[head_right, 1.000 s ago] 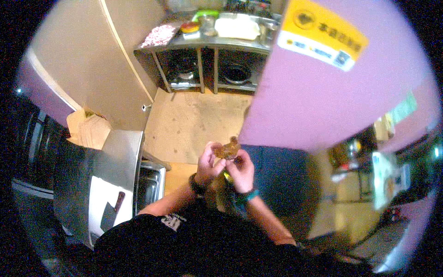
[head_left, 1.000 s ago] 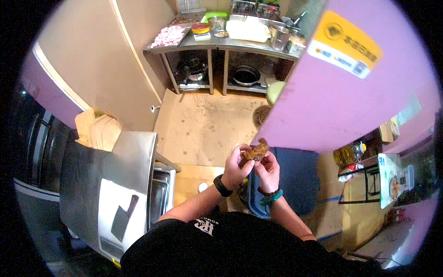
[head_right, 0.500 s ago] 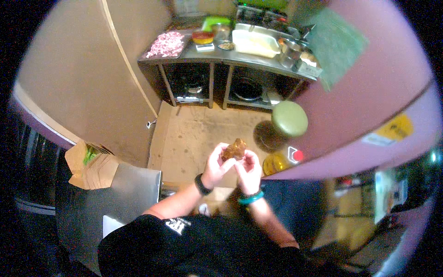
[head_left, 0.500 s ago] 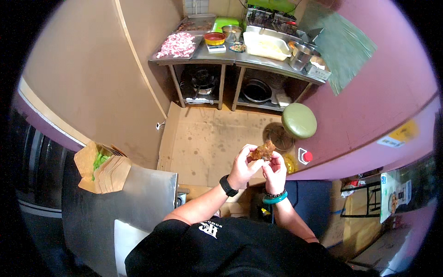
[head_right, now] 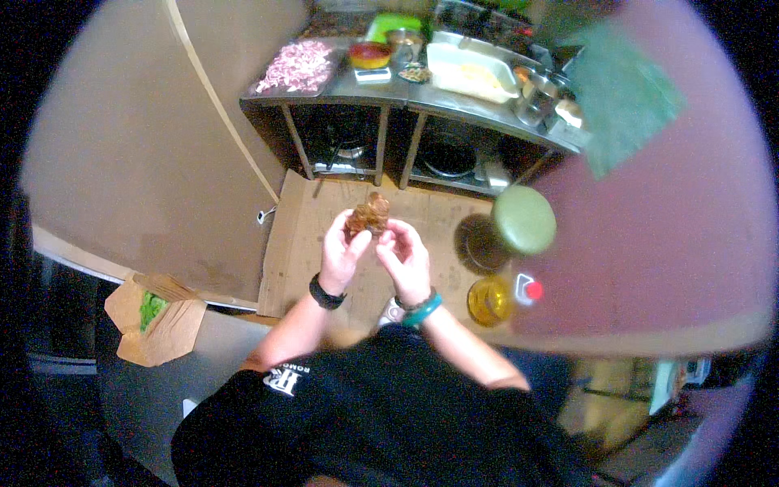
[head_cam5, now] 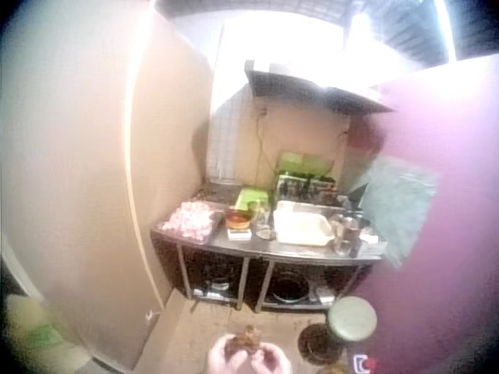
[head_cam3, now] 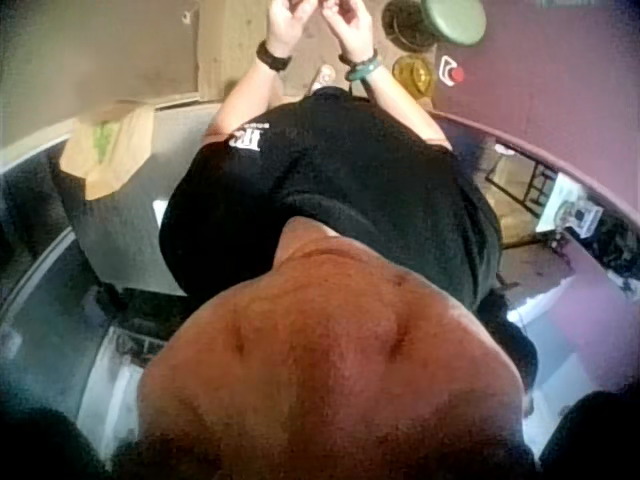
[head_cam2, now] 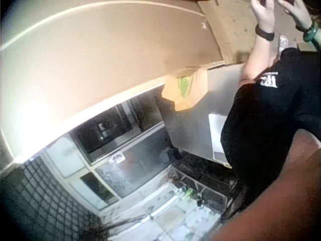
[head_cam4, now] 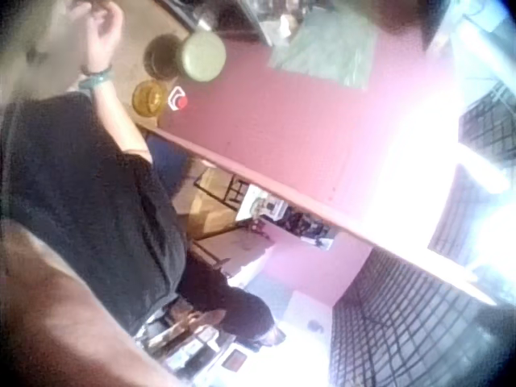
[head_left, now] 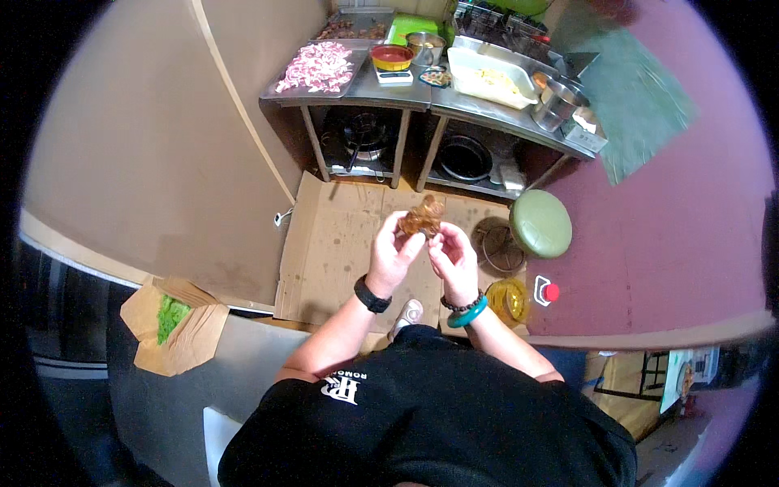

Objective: The person assembles a food order by placing lettuce and fried items into a paper container using tongs. They then hand the container to another person, who adds a sauce. The person returns to the prep area to handle a small fried item and place it on a scale.

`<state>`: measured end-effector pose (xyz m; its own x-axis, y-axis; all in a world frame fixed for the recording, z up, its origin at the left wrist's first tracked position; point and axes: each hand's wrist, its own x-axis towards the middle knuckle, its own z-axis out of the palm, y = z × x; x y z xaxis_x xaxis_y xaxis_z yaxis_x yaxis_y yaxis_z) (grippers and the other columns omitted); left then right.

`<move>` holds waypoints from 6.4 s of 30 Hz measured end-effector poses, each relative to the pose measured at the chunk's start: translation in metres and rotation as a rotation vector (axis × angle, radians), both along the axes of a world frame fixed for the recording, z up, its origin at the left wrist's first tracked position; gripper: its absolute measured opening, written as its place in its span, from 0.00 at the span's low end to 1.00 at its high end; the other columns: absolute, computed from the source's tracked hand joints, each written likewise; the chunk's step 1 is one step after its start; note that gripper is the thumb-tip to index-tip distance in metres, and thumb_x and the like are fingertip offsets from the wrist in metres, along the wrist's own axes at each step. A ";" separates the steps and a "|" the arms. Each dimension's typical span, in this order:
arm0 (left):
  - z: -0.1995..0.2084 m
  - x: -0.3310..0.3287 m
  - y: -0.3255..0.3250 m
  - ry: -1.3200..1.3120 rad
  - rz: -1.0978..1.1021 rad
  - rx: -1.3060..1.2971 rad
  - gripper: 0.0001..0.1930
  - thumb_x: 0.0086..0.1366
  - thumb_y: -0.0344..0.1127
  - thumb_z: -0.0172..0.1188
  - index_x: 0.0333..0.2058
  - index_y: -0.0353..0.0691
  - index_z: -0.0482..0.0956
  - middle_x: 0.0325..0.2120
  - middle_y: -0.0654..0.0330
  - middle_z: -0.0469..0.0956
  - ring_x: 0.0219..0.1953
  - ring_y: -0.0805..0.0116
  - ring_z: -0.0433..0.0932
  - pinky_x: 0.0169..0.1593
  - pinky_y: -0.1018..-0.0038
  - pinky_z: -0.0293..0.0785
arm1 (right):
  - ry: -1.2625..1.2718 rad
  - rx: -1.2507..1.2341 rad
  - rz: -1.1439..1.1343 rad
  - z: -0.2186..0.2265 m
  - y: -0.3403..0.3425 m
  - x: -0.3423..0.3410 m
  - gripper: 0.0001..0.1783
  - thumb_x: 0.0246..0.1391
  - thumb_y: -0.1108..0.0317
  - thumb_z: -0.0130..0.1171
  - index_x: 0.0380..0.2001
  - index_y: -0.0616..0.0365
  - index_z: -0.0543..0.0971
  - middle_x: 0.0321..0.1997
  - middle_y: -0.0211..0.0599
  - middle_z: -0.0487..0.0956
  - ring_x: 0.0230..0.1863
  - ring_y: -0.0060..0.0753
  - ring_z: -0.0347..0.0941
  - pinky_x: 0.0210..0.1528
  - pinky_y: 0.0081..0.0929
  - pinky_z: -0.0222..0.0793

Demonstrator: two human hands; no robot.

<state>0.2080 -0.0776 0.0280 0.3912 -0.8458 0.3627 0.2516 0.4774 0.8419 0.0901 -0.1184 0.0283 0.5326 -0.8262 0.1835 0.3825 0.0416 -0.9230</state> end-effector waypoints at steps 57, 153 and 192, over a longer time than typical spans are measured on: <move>-0.025 0.302 -0.505 -0.197 0.276 0.206 0.18 0.48 0.28 0.58 0.38 0.32 0.66 0.31 0.58 0.72 0.26 0.77 0.72 0.28 0.82 0.70 | 0.027 0.322 0.033 -0.015 -0.507 0.315 0.16 0.47 0.62 0.54 0.39 0.56 0.68 0.23 0.24 0.70 0.19 0.12 0.62 0.13 0.07 0.50; -0.105 0.461 -0.459 -1.189 -0.068 0.289 0.10 0.45 0.34 0.57 0.27 0.38 0.70 0.26 0.57 0.67 0.33 0.58 0.67 0.36 0.66 0.63 | 1.093 -0.807 -0.099 -0.006 -0.791 0.494 0.22 0.42 0.70 0.56 0.44 0.55 0.67 0.40 0.39 0.71 0.37 0.31 0.71 0.38 0.25 0.68; -0.136 0.455 -0.449 -1.186 -0.002 0.472 0.14 0.43 0.29 0.55 0.33 0.45 0.73 0.31 0.60 0.68 0.33 0.59 0.68 0.34 0.66 0.66 | 1.069 -0.462 -0.338 0.165 -1.035 0.368 0.36 0.41 0.69 0.59 0.55 0.42 0.56 0.47 0.40 0.67 0.44 0.35 0.67 0.38 0.28 0.69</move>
